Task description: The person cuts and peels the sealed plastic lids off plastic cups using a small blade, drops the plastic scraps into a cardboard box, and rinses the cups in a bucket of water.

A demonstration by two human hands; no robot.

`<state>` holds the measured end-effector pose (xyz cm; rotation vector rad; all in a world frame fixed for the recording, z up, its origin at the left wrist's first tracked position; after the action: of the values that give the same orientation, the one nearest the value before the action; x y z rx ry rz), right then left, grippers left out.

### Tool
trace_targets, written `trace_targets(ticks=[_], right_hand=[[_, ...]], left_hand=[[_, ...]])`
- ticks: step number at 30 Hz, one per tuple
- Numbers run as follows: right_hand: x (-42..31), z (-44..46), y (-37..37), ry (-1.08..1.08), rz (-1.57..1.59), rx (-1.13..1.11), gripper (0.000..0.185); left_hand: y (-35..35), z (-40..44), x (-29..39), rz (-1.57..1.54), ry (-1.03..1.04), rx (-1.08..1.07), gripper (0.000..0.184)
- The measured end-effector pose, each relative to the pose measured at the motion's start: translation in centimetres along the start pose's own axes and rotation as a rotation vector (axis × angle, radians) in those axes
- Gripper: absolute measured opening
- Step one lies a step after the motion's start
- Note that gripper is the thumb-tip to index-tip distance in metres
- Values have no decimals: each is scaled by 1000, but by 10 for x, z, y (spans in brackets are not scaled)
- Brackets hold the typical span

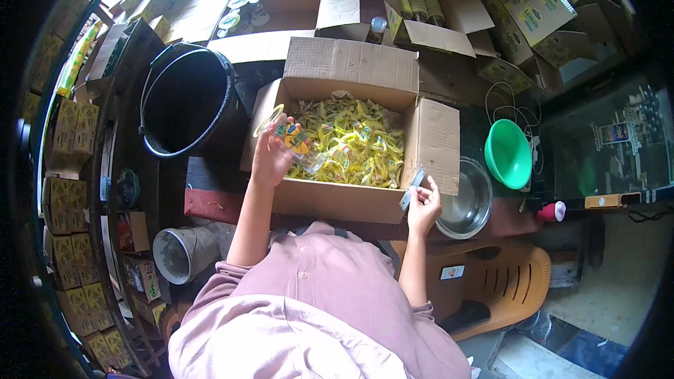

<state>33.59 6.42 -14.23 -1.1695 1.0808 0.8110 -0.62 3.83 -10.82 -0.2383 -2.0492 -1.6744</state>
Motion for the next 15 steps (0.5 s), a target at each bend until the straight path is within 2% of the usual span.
trace_targets(ticks=[4,5,6,8,10,11,12,14,15], right_hand=[[-1,2,1,-31,6,-1,54],[-2,3,0,-54,-62,3,57],[-3,3,-1,-67,-56,21,58],[6,6,-3,-108,-129,27,58],[6,6,-5,-107,-159,54,59],[7,6,-6,-105,-201,79,60],[-12,2,-5,-84,-326,117,62],[-42,-4,-3,-223,-500,221,59],[-64,-7,4,-303,-509,226,57]], left_hand=[[0,2,35,163,96,-34,38],[2,6,58,158,138,-112,38],[13,5,86,162,248,-34,39],[22,9,132,-205,280,-87,45],[17,11,159,-391,337,-57,50],[6,20,163,-614,199,-94,54],[0,22,165,-665,214,-45,55],[-26,32,165,-625,290,41,53],[-21,29,162,-728,214,-33,50]])
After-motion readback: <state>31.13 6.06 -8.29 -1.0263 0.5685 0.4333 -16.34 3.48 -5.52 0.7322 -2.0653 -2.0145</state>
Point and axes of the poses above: each hand's wrist, its own z-axis towards the middle knuckle, its own y-axis out of the palm, x = y × z, the point moved 5 cm from there along z, towards the middle knuckle, and after that the axes turned 1 degree about -x, right-handed, at the moved point
